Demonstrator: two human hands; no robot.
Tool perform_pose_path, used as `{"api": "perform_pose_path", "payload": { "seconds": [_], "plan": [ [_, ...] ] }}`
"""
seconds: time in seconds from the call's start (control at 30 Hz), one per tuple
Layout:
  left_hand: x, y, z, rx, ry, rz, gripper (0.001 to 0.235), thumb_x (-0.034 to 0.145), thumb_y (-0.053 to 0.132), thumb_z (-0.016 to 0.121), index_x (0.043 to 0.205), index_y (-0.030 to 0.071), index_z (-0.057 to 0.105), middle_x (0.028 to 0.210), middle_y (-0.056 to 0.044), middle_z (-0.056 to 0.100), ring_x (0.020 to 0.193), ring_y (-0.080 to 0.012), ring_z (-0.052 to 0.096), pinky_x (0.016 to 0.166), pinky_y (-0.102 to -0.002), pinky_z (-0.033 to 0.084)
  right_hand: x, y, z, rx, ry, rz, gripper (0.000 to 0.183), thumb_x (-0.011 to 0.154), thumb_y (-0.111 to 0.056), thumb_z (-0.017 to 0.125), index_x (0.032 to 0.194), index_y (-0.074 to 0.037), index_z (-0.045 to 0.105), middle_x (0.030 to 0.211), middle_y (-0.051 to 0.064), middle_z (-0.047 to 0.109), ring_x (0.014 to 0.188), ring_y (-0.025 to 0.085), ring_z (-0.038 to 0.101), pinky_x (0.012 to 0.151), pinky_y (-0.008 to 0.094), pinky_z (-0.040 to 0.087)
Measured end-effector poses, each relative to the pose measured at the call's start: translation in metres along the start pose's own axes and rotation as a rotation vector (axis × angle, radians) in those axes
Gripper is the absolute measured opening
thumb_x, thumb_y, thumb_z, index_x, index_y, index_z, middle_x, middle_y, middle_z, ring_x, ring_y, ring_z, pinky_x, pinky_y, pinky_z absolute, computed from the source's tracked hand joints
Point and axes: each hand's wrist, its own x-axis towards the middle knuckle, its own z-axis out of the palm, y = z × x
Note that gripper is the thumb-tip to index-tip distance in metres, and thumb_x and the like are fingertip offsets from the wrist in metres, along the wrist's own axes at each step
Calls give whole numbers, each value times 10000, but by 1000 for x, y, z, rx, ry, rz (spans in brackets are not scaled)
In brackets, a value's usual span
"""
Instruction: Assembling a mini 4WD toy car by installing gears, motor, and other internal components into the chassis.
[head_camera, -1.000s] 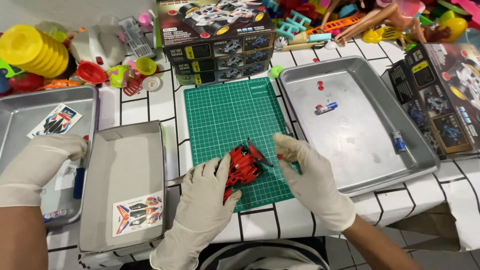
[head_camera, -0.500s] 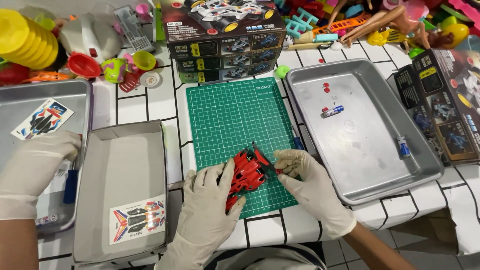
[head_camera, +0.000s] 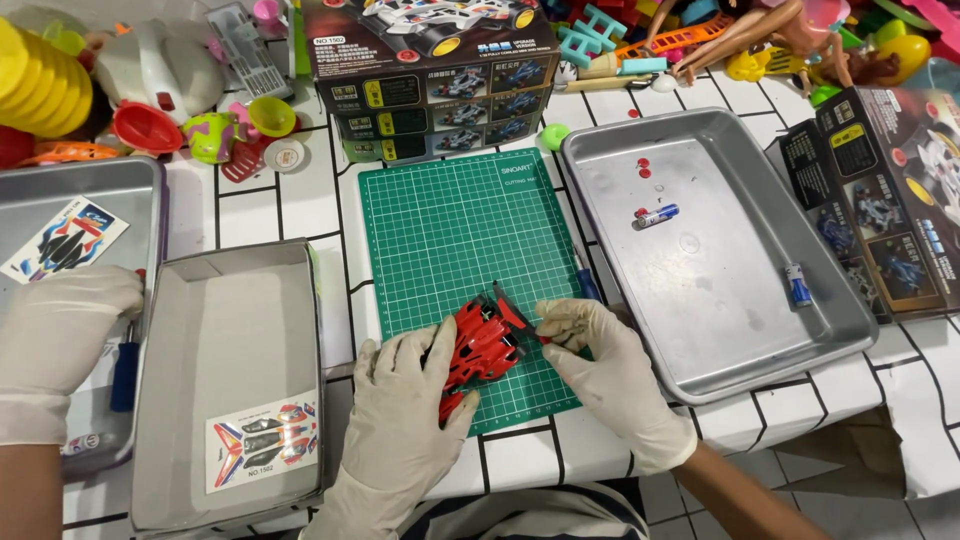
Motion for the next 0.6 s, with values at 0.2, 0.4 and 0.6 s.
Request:
{"api": "perform_pose_path", "payload": {
  "seconds": [0.2, 0.4, 0.6],
  "plan": [
    [0, 1, 0, 24, -17, -13, 786, 858, 511, 649, 1522, 146, 439, 1308, -47, 575, 1190, -283, 530, 1098, -614, 338, -4, 8, -1, -58, -11, -116, 394, 873, 26, 694, 1255, -66, 663, 1147, 62, 767, 996, 162, 736, 968, 282, 616],
    [-1, 1, 3, 47, -9, -7, 800, 855, 508, 649, 1531, 141, 431, 1295, -50, 565, 1189, -277, 527, 1100, -599, 345, -2, 2, -1, 105, 14, -11, 358, 860, 94, 663, 1191, -38, 693, 1130, 94, 756, 992, 178, 734, 956, 286, 612],
    [-2, 1, 3, 81, -44, 14, 796, 875, 516, 628, 1536, 127, 415, 1274, -69, 572, 1168, -300, 550, 1123, -641, 333, 4, 7, 2, -130, 33, 27, 476, 857, 21, 704, 1297, -158, 683, 977, -12, 758, 905, 111, 717, 910, 237, 594]
  ]
}}
